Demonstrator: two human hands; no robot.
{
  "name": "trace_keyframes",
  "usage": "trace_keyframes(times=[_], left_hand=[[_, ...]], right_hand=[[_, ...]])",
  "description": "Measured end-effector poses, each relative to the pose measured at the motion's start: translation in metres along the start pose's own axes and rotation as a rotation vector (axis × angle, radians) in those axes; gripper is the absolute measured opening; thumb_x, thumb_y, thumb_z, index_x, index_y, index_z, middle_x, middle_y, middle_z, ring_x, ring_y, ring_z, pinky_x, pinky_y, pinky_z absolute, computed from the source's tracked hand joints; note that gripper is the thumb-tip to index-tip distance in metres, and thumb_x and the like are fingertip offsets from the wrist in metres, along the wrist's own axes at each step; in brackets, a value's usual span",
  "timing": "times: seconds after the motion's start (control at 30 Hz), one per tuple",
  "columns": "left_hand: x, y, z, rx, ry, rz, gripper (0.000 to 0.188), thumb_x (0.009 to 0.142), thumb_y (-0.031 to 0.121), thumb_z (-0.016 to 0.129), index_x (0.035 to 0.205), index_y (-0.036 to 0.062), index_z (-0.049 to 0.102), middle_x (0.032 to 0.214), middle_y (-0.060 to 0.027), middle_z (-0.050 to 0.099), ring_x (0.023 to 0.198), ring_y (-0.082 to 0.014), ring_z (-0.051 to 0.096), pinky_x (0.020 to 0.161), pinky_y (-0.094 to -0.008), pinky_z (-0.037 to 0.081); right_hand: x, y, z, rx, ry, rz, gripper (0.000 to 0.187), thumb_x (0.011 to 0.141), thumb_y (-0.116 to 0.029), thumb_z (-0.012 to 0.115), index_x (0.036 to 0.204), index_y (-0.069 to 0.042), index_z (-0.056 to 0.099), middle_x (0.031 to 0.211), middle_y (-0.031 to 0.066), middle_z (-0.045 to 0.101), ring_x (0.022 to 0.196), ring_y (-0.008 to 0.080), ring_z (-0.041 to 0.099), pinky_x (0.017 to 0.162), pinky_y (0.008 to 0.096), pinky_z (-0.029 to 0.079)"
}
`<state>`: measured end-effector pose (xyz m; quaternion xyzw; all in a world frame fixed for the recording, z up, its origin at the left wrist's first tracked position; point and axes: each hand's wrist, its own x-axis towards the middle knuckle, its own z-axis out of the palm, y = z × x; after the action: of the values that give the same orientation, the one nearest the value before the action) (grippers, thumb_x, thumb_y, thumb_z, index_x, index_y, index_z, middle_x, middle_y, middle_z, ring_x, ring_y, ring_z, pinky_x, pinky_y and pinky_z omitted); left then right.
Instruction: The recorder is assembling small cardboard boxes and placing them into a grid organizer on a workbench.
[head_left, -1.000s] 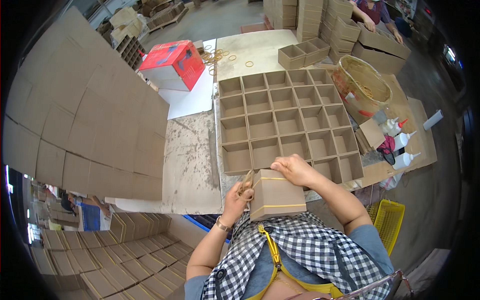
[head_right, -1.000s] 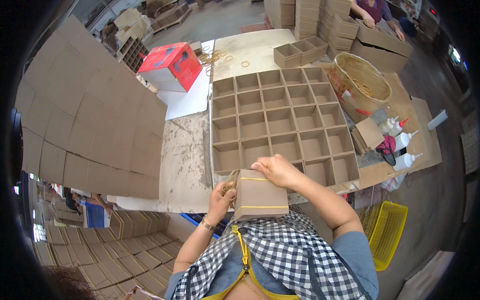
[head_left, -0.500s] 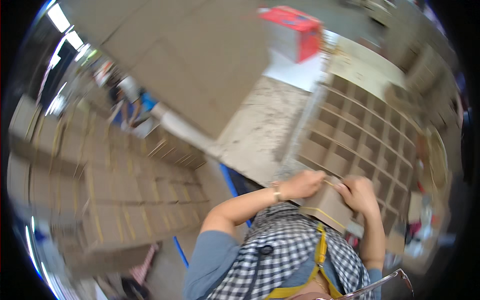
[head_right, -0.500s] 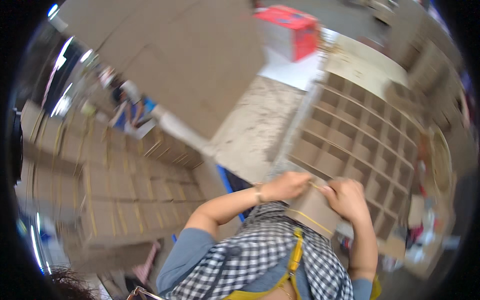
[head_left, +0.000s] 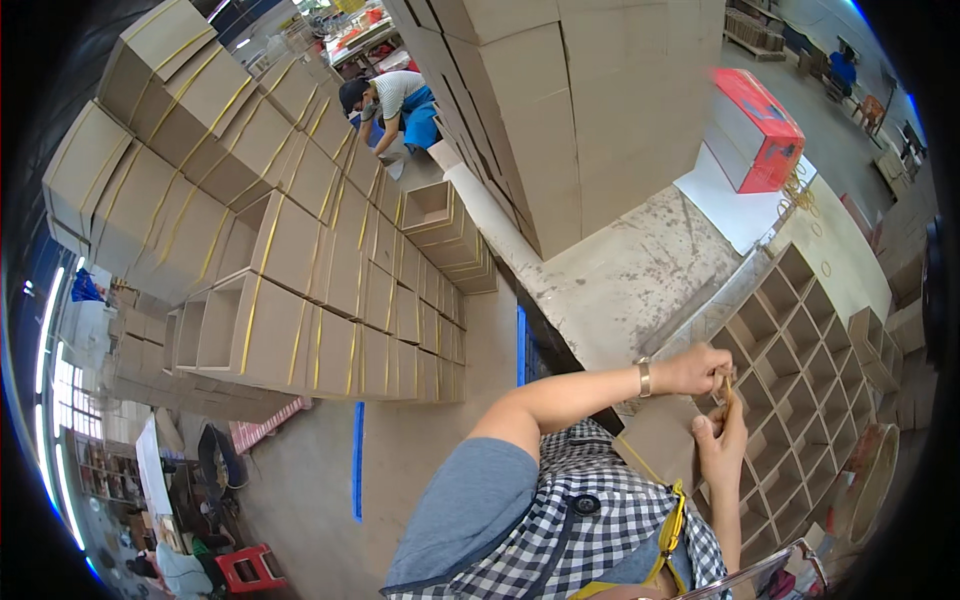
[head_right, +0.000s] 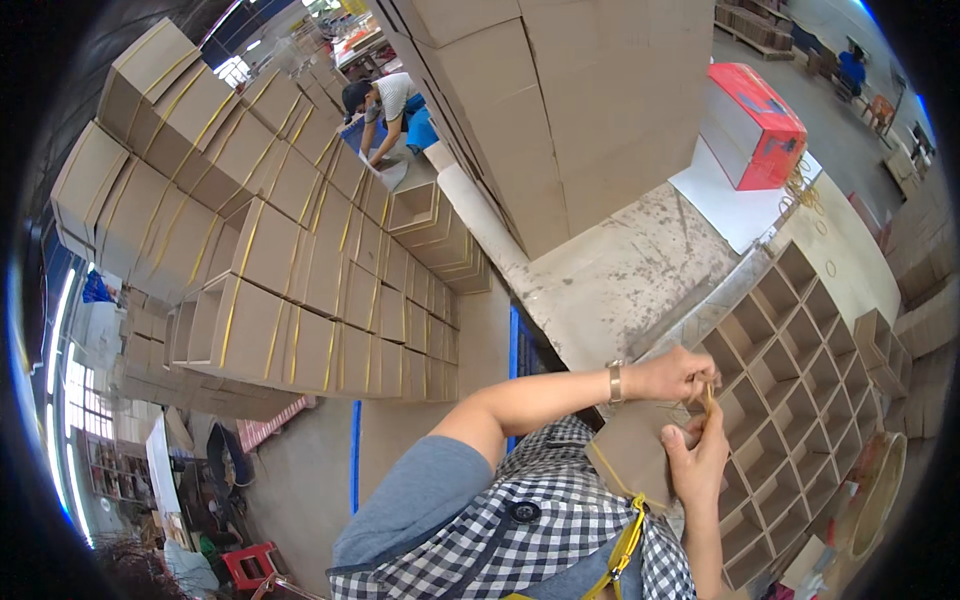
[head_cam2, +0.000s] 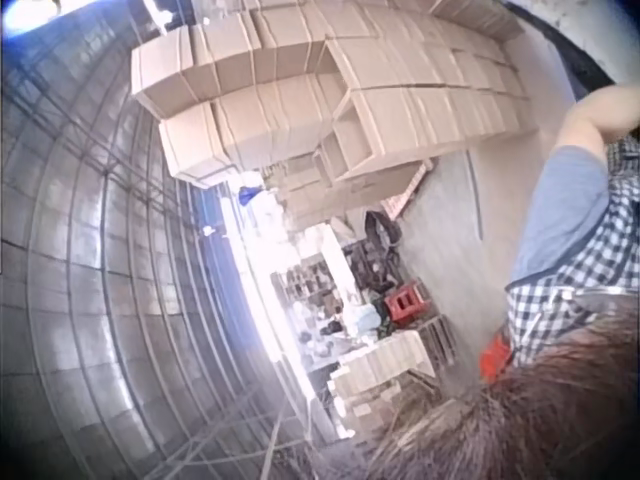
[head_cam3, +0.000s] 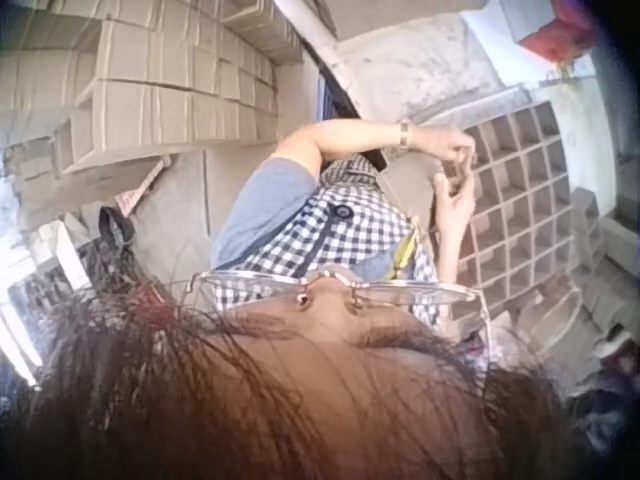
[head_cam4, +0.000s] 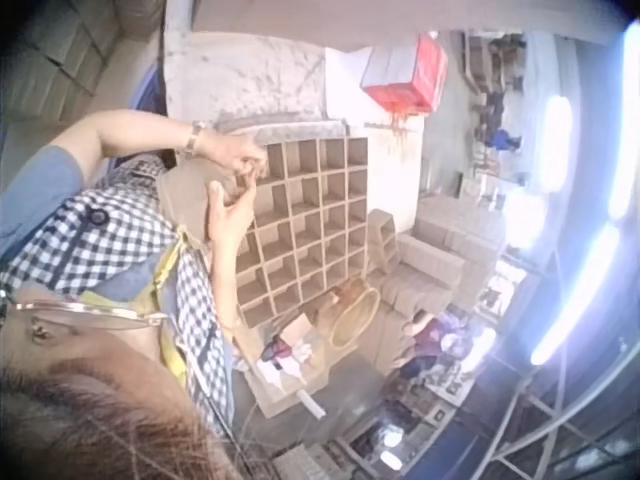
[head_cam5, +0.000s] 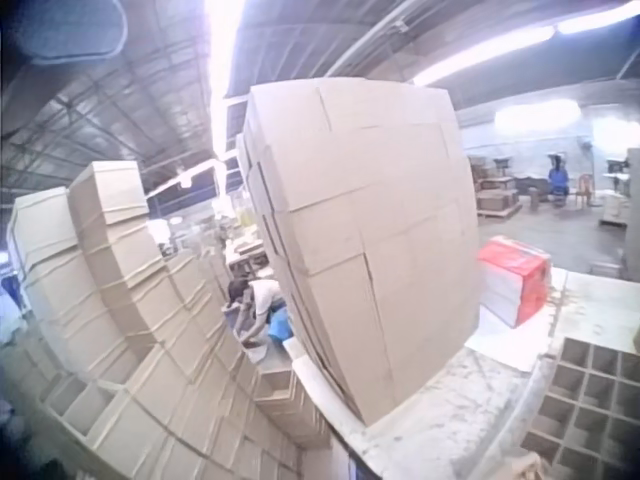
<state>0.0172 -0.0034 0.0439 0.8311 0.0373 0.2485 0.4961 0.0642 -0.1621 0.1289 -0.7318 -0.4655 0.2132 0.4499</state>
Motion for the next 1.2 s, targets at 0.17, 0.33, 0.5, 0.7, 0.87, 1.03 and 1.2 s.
trace_keyframes(times=[0.17, 0.33, 0.5, 0.7, 0.87, 1.03, 1.2], left_hand=[[-0.042, -0.016, -0.004, -0.781, -0.108, -0.654, 0.014, 0.082, 0.007, 0.052, 0.093, 0.0019, 0.059, 0.070, 0.0008, 0.056, 0.061, -0.0067, 0.049, 0.052, -0.0226, 0.040], [-0.017, -0.027, -0.045, -0.788, 0.319, -0.690, 0.013, 0.086, 0.010, 0.051, 0.090, 0.0016, 0.060, 0.067, 0.0029, 0.053, 0.056, -0.0033, 0.043, 0.049, -0.0209, 0.036], [-0.008, -0.024, -0.111, -0.041, 0.509, -0.283, 0.013, 0.086, 0.015, 0.051, 0.084, 0.0035, 0.057, 0.063, -0.0073, 0.054, 0.055, -0.0184, 0.053, 0.051, -0.0311, 0.042], [-0.088, 0.046, -0.063, 0.232, 0.058, 0.091, 0.016, 0.081, 0.009, 0.060, 0.095, 0.0013, 0.055, 0.066, -0.0116, 0.053, 0.055, -0.0271, 0.055, 0.049, -0.0354, 0.044], [-0.114, 0.043, -0.059, 0.026, 0.161, -0.101, 0.015, 0.085, 0.011, 0.063, 0.091, -0.0008, 0.055, 0.062, -0.0103, 0.048, 0.050, -0.0264, 0.048, 0.048, -0.0356, 0.038], [-0.120, 0.049, -0.080, -0.057, 0.084, -0.115, 0.025, 0.083, 0.021, 0.066, 0.090, 0.0018, 0.052, 0.062, -0.0108, 0.045, 0.052, -0.0265, 0.050, 0.049, -0.0347, 0.039], [-0.124, 0.048, -0.094, 0.012, -0.174, -0.088, 0.021, 0.083, 0.015, 0.064, 0.086, 0.0033, 0.048, 0.063, -0.0119, 0.047, 0.054, -0.0287, 0.052, 0.049, -0.0363, 0.040]], right_hand=[[-0.004, 0.007, -0.002, -0.471, -0.203, -0.453, 0.084, 0.073, -0.062, 0.061, 0.124, 0.001, 0.040, 0.118, 0.0233, 0.050, 0.122, 0.0401, 0.042, 0.104, 0.0406, 0.031], [0.027, 0.006, -0.018, -0.164, -0.499, -0.481, 0.063, 0.048, -0.057, 0.077, 0.070, -0.003, 0.052, 0.062, 0.0106, 0.050, 0.059, 0.0317, 0.053, 0.052, 0.0380, 0.038], [0.037, 0.012, -0.020, -0.120, -0.376, -0.331, 0.057, 0.052, -0.048, 0.081, 0.064, -0.002, 0.050, 0.054, 0.0082, 0.048, 0.050, 0.0244, 0.050, 0.050, 0.0327, 0.038], [0.047, 0.035, -0.004, 0.207, 0.020, 0.050, 0.051, 0.062, -0.039, 0.082, 0.064, -0.004, 0.046, 0.057, -0.0024, 0.045, 0.056, 0.0061, 0.040, 0.048, 0.0242, 0.033], [0.048, 0.046, 0.019, 0.434, 0.016, 0.189, 0.046, 0.067, -0.038, 0.081, 0.069, -0.004, 0.050, 0.064, -0.0058, 0.049, 0.059, 0.0038, 0.041, 0.050, 0.0212, 0.034], [0.048, 0.038, 0.033, 0.583, -0.059, 0.299, 0.043, 0.069, -0.036, 0.081, 0.073, -0.002, 0.055, 0.067, -0.0046, 0.054, 0.061, 0.0035, 0.046, 0.052, 0.0203, 0.036], [0.036, 0.041, 0.044, 0.520, -0.068, 0.278, 0.033, 0.072, -0.029, 0.077, 0.074, -0.004, 0.055, 0.065, -0.0041, 0.054, 0.061, 0.0044, 0.047, 0.053, 0.0214, 0.038]])
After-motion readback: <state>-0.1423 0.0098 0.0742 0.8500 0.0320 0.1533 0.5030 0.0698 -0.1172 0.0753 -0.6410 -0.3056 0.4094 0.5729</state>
